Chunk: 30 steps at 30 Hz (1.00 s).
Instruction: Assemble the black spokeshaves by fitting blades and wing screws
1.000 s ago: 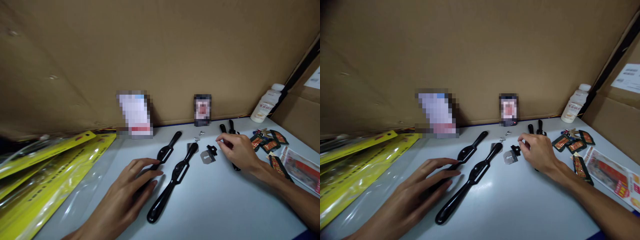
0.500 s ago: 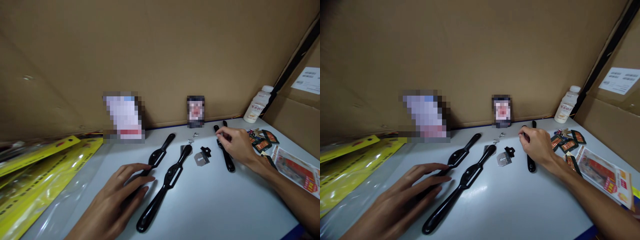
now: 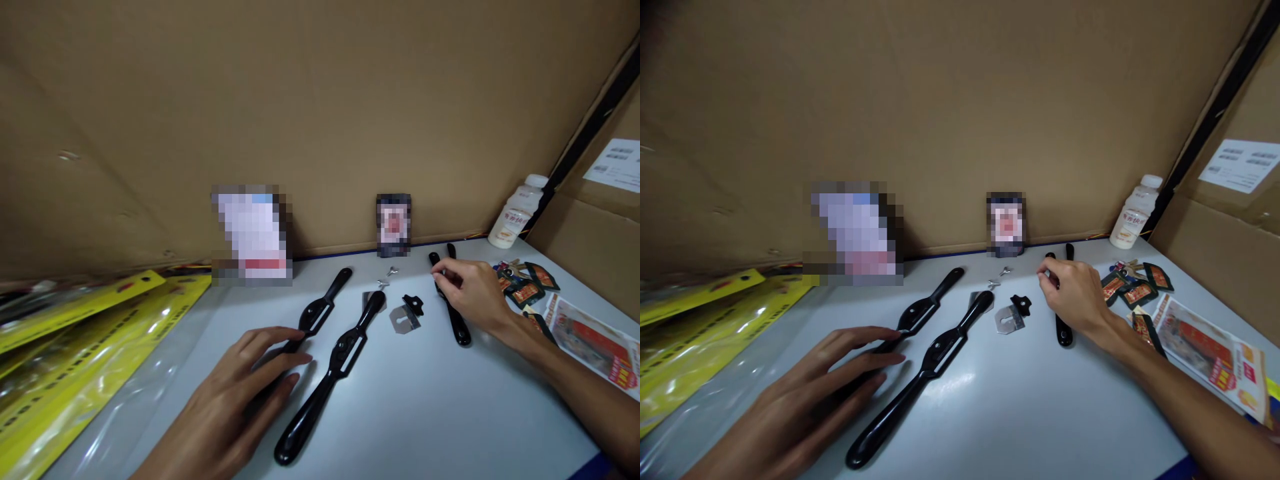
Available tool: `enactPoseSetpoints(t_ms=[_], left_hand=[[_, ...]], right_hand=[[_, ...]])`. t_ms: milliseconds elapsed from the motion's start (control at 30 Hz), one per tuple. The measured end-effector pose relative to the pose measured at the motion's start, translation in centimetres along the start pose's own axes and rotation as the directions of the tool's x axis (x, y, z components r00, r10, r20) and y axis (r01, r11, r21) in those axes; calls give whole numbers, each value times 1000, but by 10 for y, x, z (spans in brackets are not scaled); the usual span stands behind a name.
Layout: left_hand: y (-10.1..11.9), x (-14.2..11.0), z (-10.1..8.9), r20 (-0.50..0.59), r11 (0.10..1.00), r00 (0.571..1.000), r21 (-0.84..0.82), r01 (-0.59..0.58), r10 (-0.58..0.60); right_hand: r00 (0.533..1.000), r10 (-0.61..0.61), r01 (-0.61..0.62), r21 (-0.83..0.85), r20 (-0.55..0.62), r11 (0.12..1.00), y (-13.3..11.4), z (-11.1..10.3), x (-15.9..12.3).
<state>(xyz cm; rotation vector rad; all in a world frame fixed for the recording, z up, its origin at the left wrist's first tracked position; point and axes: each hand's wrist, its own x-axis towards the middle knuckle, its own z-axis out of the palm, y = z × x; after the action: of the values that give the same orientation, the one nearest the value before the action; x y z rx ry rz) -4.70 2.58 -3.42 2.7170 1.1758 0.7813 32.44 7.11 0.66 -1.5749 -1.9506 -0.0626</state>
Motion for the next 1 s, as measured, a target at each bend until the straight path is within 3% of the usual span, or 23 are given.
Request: enactPoseSetpoints(t_ms=[1000], left_hand=[[7,3,-3,5,999,1000,-30,15,-15]], right_hand=[[999,17,-15,-53,41,998,2,-2,1]])
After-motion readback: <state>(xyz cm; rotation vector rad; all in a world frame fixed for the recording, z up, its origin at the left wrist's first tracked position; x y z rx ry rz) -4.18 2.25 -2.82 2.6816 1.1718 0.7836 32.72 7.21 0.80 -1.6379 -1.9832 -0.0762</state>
